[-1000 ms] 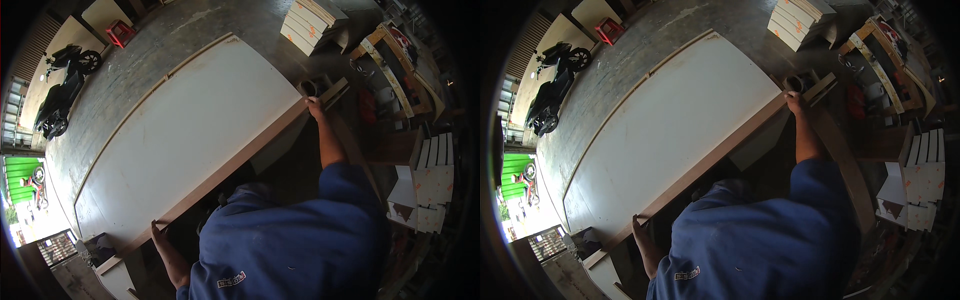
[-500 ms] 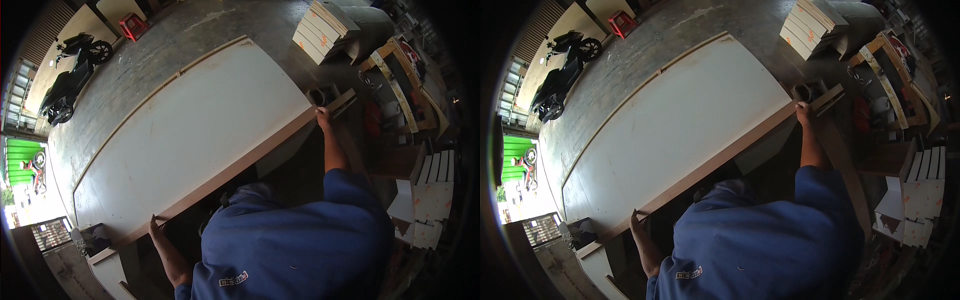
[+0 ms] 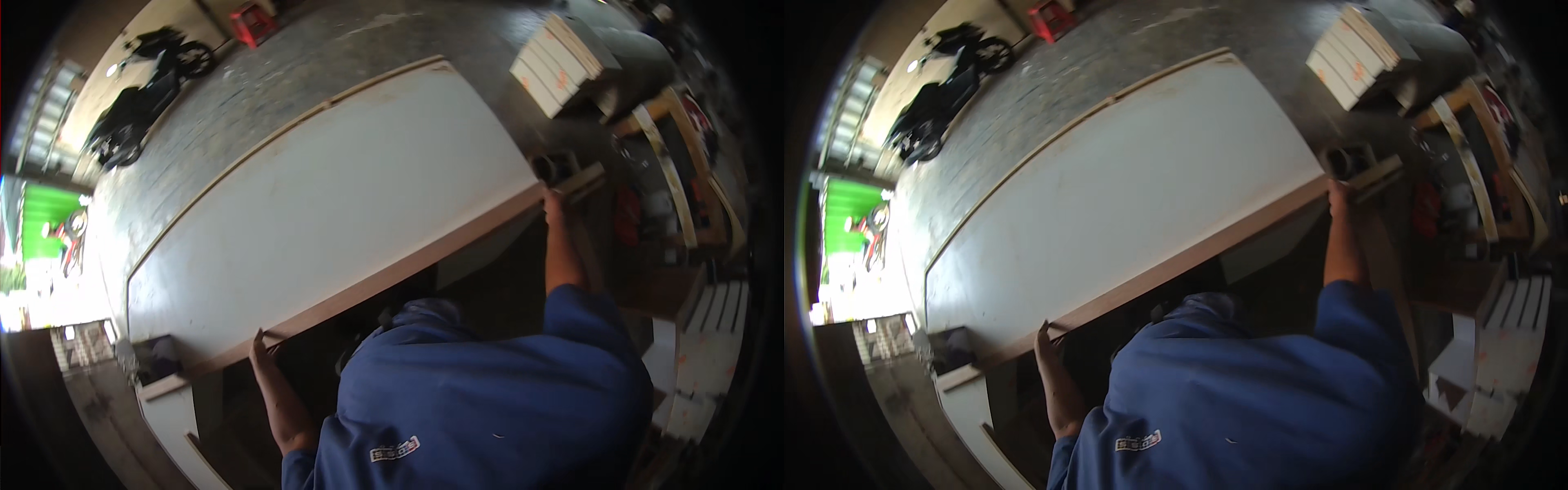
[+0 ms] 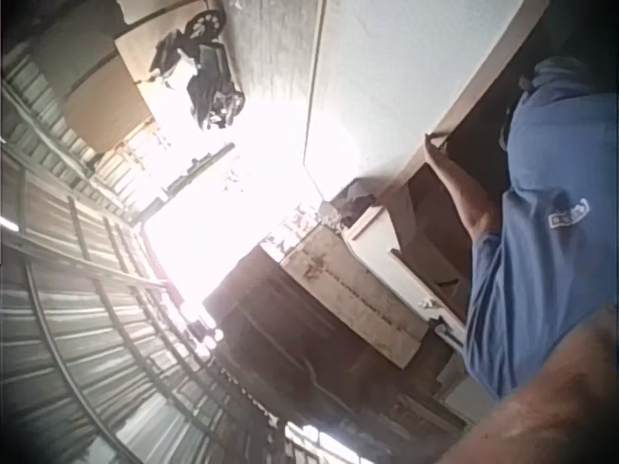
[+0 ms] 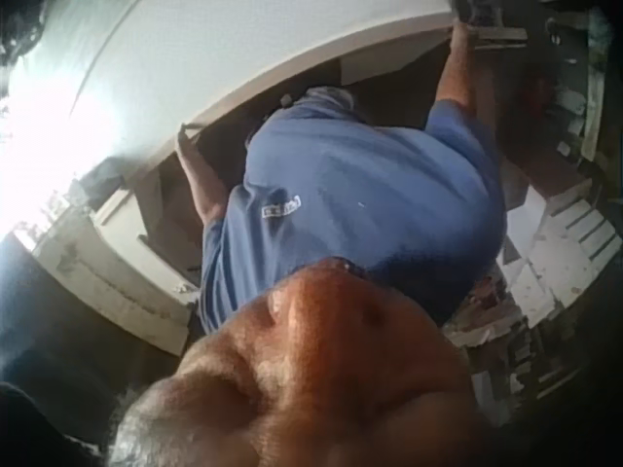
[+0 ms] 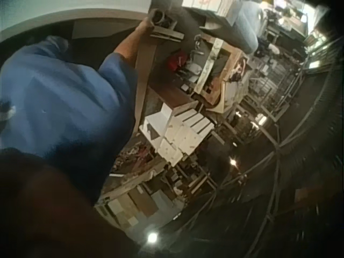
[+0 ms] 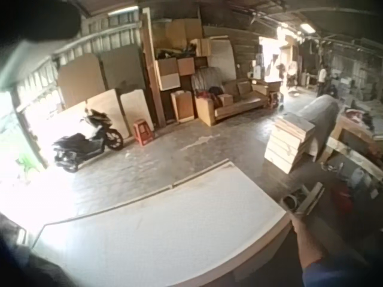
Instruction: The person moves a long wooden plank between different work surfaces in a workshop, eventually placing it onto a stack of other boards on a table.
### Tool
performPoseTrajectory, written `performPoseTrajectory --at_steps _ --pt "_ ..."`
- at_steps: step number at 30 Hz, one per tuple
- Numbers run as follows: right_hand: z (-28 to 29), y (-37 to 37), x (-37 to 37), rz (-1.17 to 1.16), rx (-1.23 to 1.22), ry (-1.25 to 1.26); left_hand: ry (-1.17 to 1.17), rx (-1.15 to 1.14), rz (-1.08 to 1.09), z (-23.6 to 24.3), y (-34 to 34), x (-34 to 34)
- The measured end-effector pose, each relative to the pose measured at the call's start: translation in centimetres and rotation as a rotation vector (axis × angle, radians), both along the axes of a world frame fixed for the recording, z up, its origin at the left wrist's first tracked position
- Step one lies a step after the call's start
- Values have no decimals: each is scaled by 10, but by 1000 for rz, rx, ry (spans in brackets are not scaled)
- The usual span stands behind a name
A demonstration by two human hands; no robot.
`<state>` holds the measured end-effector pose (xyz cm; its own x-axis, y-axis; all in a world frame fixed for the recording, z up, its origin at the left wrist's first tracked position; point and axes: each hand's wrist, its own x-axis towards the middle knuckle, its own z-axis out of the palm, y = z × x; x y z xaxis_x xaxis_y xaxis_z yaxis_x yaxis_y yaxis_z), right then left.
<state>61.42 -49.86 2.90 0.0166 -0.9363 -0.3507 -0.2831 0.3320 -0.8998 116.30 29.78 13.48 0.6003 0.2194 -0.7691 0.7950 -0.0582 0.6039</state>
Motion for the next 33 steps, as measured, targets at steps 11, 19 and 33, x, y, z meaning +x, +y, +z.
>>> performPoseTrajectory --at_steps 11,19,33 --pt "26 -9 6 138 143 325 -39 251 123 34 -24 -16" --pt "45 -18 48 122 252 419 -23 521 228 42 -5 -5" --pt "54 -20 72 62 334 476 95 499 263 41 0 2"
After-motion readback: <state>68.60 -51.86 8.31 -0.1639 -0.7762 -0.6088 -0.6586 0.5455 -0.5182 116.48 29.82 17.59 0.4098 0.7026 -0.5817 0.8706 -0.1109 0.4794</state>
